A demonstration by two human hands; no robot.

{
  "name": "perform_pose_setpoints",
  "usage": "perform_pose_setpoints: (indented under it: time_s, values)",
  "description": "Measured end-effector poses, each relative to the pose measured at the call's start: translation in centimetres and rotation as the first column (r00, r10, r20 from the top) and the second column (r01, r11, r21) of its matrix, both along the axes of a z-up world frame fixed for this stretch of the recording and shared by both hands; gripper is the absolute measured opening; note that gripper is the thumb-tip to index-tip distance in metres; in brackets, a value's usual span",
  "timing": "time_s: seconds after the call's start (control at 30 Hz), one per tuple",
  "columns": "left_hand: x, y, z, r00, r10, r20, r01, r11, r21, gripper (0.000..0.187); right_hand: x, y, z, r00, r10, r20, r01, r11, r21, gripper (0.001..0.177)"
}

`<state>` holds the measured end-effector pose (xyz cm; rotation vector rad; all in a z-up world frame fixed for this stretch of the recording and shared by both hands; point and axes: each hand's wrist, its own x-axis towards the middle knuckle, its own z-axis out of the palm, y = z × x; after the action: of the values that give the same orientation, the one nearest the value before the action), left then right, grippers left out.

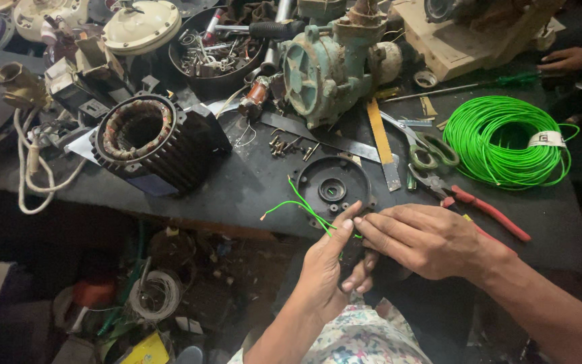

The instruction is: The person threads green wires through a black circular plastic housing, strips the wire ends with pliers, and twists the strands. The person repeats this process for multiple wires on the same component.

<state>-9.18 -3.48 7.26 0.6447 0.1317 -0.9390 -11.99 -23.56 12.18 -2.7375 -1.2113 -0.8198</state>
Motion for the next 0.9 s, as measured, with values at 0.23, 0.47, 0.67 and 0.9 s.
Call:
perform_pose_setpoints:
  time_s: [0.23, 0.47, 0.67, 0.9]
  values:
    - [0.1, 0.1, -0.2, 1.0, -0.001, -0.011, 0.001, 1.0, 0.016, 0.052, 0.2, 0.1, -0.4, 1.0, 0.007, 0.026, -0.007, 1.0, -0.009, 0.043]
    - [0.0, 0.3, -0.7, 1.0, 0.009, 0.001, -0.009, 1.0, 0.028, 0.053, 0.1, 0.5, -0.8, 0.999, -0.005, 0.041, 0.005, 1.0, 0.009, 0.043]
    - [-0.1, 0.3, -1.3, 1.0, 0.024, 0.011, -0.024, 0.999, 0.024, 0.055, -0.1, 0.7, -1.1, 0.998, -0.014, 0.059, 0.014, 1.0, 0.008, 0.042]
    - [-0.5, -0.4, -1.5, 0.999, 0.048, 0.004, -0.048, 0.999, -0.005, 0.055, 0.5, 0.4, -1.0, 0.987, -0.014, -0.157, 0.044, 0.981, 0.188, 0.038]
